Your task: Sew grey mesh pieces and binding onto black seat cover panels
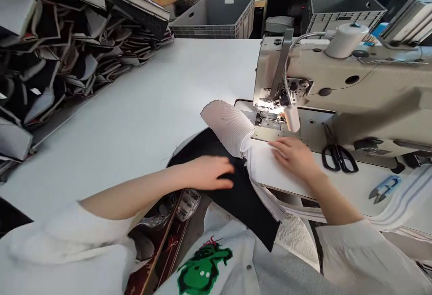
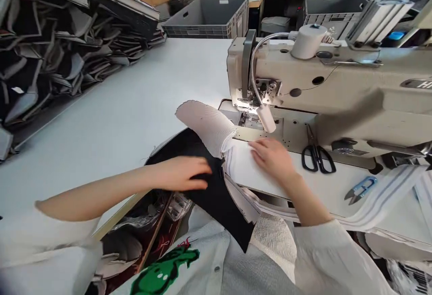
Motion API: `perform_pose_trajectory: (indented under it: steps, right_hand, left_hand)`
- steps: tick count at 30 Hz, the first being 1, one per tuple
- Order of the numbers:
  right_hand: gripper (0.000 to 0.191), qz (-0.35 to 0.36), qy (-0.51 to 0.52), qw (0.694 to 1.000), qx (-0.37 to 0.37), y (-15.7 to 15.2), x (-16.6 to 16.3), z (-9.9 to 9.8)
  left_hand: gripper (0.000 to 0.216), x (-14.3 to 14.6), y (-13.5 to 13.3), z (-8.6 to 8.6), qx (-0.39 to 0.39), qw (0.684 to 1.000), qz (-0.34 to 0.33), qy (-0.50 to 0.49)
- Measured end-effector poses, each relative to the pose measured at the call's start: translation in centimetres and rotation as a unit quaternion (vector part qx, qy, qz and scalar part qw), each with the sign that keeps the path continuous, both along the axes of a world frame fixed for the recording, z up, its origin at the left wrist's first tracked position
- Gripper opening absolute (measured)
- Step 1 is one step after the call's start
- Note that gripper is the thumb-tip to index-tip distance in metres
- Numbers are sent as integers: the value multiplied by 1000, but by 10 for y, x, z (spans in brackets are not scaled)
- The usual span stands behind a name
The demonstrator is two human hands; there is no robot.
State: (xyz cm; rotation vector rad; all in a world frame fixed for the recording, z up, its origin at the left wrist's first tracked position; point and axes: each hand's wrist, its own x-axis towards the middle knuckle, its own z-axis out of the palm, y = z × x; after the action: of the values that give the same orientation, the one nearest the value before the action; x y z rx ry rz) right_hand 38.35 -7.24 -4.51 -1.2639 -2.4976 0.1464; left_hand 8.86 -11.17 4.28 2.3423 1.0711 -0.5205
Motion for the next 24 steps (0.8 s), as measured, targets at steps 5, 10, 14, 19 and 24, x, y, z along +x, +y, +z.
perform_pose_trajectory:
  steps: [5,10,14,19,24]
  right_hand:
    - [40,-293,13,950,107,-36,74,-19]
    - [32,-275,56,958,61,-57,83,-29]
    - [37,-312,37,948,52,-59,88,-28]
    - [45,-271,-34,961,-43,-59,108,-13]
    - [35,-152,-66,985,-58,-54,78,9]
  left_hand:
    - [40,41,58,-29,213,976,22,-42]
    - [20,52,87,-48,192,976,78,-64]
    - [21,47,89,-45,148,983,80,-78]
    - [5,42,90,-55,131,970,132,-155]
    - [9,22,99,-70,-46,893,183,-408]
